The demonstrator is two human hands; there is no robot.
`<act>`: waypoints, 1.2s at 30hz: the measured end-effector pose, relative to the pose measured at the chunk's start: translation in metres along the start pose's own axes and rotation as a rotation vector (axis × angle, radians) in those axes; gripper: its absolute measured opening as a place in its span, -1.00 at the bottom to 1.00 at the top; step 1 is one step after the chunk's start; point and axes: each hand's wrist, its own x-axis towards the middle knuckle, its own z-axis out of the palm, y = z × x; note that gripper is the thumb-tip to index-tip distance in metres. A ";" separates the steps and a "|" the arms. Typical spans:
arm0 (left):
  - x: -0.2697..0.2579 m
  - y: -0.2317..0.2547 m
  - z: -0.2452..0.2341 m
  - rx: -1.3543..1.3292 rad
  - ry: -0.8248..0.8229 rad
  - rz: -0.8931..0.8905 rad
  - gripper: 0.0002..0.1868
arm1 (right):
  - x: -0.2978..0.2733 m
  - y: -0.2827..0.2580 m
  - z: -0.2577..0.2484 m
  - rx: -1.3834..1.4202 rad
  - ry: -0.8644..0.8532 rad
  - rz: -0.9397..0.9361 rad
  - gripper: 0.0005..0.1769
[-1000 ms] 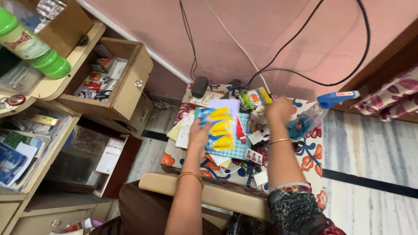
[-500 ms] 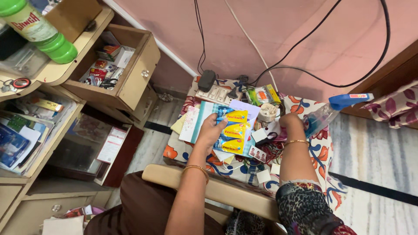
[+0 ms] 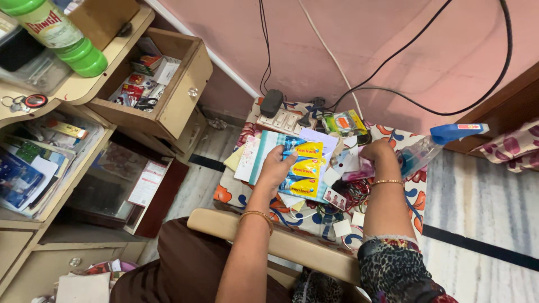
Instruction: The person organizes small items on a cluttered table, picking up packets, cards, and papers, then placing them into an open drawer. They repeatedly sort and stack items, occasionally using scissors to trim a packet before storing it.
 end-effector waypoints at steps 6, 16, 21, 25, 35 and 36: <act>0.000 0.000 -0.001 0.031 0.063 0.024 -0.73 | -0.005 -0.005 -0.014 0.040 0.033 0.027 -0.41; 0.004 -0.007 -0.004 -0.097 0.104 0.084 -0.74 | -0.070 0.001 -0.059 0.339 0.336 0.066 -0.55; 0.007 -0.007 -0.005 -0.182 0.129 0.086 -0.76 | -0.092 -0.001 -0.082 0.441 0.652 0.090 -0.57; 0.005 -0.003 -0.003 -0.246 0.110 0.113 -0.77 | -0.114 -0.021 -0.091 1.120 0.338 -0.292 -0.60; -0.001 0.002 -0.003 -0.264 0.118 0.164 -0.76 | -0.175 -0.123 -0.069 1.236 -0.440 -0.819 -0.62; 0.001 0.000 -0.003 -0.266 0.136 0.179 -0.76 | -0.175 -0.127 -0.067 1.222 -0.451 -0.784 -0.62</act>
